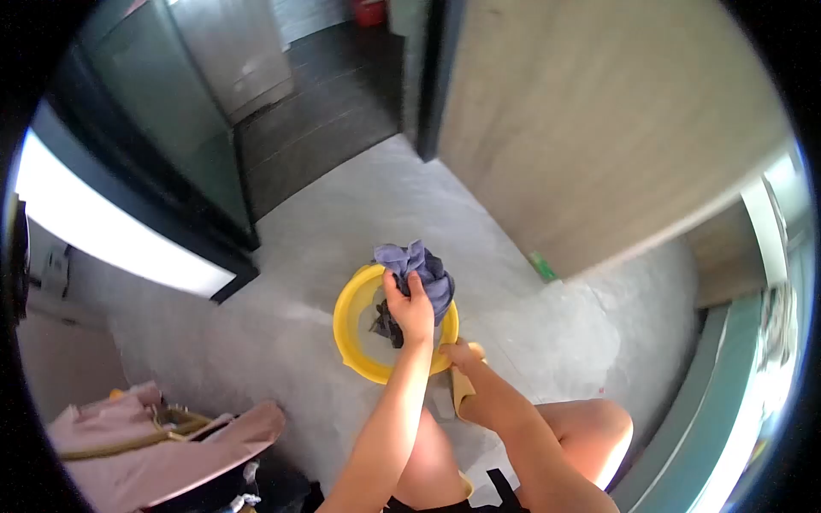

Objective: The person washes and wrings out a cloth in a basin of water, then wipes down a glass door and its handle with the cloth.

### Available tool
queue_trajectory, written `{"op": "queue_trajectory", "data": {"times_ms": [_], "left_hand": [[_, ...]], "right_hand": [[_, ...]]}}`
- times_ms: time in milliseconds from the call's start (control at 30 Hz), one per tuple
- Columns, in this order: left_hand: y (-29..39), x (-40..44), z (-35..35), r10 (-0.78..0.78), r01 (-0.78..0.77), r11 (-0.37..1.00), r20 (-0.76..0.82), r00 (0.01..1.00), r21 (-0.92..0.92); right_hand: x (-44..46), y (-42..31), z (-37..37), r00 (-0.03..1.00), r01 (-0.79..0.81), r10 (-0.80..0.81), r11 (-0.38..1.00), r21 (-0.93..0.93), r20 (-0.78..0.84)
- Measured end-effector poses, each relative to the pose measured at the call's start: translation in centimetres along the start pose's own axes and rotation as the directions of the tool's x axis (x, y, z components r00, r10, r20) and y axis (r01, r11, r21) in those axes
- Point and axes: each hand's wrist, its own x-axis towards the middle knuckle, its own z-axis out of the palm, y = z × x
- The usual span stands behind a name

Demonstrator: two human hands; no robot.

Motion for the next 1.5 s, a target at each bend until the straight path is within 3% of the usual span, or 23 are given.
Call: {"op": "queue_trajectory", "data": {"times_ms": [33, 133, 167, 233, 300, 333, 433, 633, 800, 900, 933, 1067, 1167, 1267, 1333, 1367, 1433, 1500], "left_hand": [[0.9, -1.1, 1.4, -0.002, 0.001, 0.995, 0.016, 1.0, 0.097], [2.9, -3.7, 3.8, 0.08, -0.102, 0.991, 0.24, 0.968, 0.082], [3.7, -4.6, 3.8, 0.174, -0.209, 0.972, 0.27, 0.947, 0.107], [1.7, -5.2, 3.1, 0.191, -0.298, 0.931, 0.413, 0.891, 0.213], [1.4, -5.8, 3.3, 0.046, -0.241, 0.905, 0.482, 0.875, 0.352], [0.0, -5.8, 3.8, -0.025, -0.174, 0.93, 0.528, 0.849, 0.324], [-1.6, -6.8, 4.8, -0.081, -0.293, 0.831, 0.625, 0.777, 0.472], [-6.7, -8.2, 7.4, -0.07, -0.459, 0.525, 0.574, 0.816, 0.717], [-13.0, -12.8, 7.1, -0.218, -0.448, 0.423, 0.568, 0.793, 0.788], [-15.2, -16.8, 7.1, -0.3, -0.479, 0.287, 0.553, 0.777, 0.83], [-13.9, -18.3, 7.8, -0.417, -0.466, 0.207, 0.509, 0.753, 0.86], [-16.8, -21.1, 6.9, -0.596, -0.452, 0.16, 0.451, 0.664, 0.877], [-16.9, -23.3, 8.0, -0.274, -0.542, 0.032, 0.529, 0.803, 0.84], [-15.1, -24.8, 10.9, 0.203, -0.803, 0.396, 0.81, 0.55, 0.446], [-13.3, -27.7, 13.4, 0.249, -0.843, 0.484, 0.886, 0.39, 0.235], [-13.4, -29.4, 14.4, 0.221, -0.816, 0.556, 0.919, 0.327, 0.157], [-15.4, -32.9, 16.2, 0.198, -0.77, 0.637, 0.961, 0.191, 0.022], [-16.6, -35.7, 17.8, 0.124, -0.803, 0.596, 0.99, 0.061, -0.025]], "right_hand": [[-1.4, -0.8, -2.0, 0.997, -0.036, 0.033, 0.998, -0.048, -0.065], [-1.5, -0.6, -9.8, 1.0, 0.001, 0.0, 1.0, 0.028, -0.021], [-2.0, -0.5, -12.0, 1.0, 0.0, 0.001, 0.999, 0.049, -0.019], [-1.8, -0.2, -15.8, 0.999, 0.016, -0.014, 0.998, 0.057, -0.036], [-3.8, -0.1, -20.0, 0.997, 0.003, 0.0, 0.999, 0.043, -0.08], [-3.4, 0.0, -22.2, 0.998, -0.001, 0.001, 1.0, 0.006, -0.058], [-3.6, 0.4, -28.9, 0.999, -0.045, 0.046, 0.993, -0.105, 0.001], [-6.9, 2.3, -39.3, 0.996, -0.076, 0.084, 0.985, -0.152, 0.043], [-8.9, 8.7, -43.6, 0.998, -0.049, 0.049, 0.999, 0.005, -0.031], [-9.7, 13.0, -44.7, 0.995, -0.017, 0.029, 0.992, 0.129, -0.095], [-10.2, 14.1, -44.8, 0.992, 0.01, 0.013, 0.984, 0.178, -0.129], [-11.1, 17.7, -45.3, 0.983, 0.051, 0.001, 0.959, 0.279, -0.185], [-11.4, 18.5, -46.0, 0.982, 0.051, 0.005, 0.956, 0.29, -0.188], [-11.6, 18.2, -46.2, 0.985, 0.048, -0.002, 0.962, 0.269, -0.171], [-11.8, 17.6, -46.2, 0.986, 0.025, 0.015, 0.972, 0.234, -0.164], [-11.7, 17.9, -46.0, 0.958, 0.115, -0.084, 0.988, 0.1, -0.273], [-11.6, 18.6, -45.3, 0.841, 0.255, -0.315, 0.948, -0.191, -0.439], [-13.7, 16.5, -43.7, 0.523, 0.285, -0.612, 0.782, -0.555, -0.593]]}}
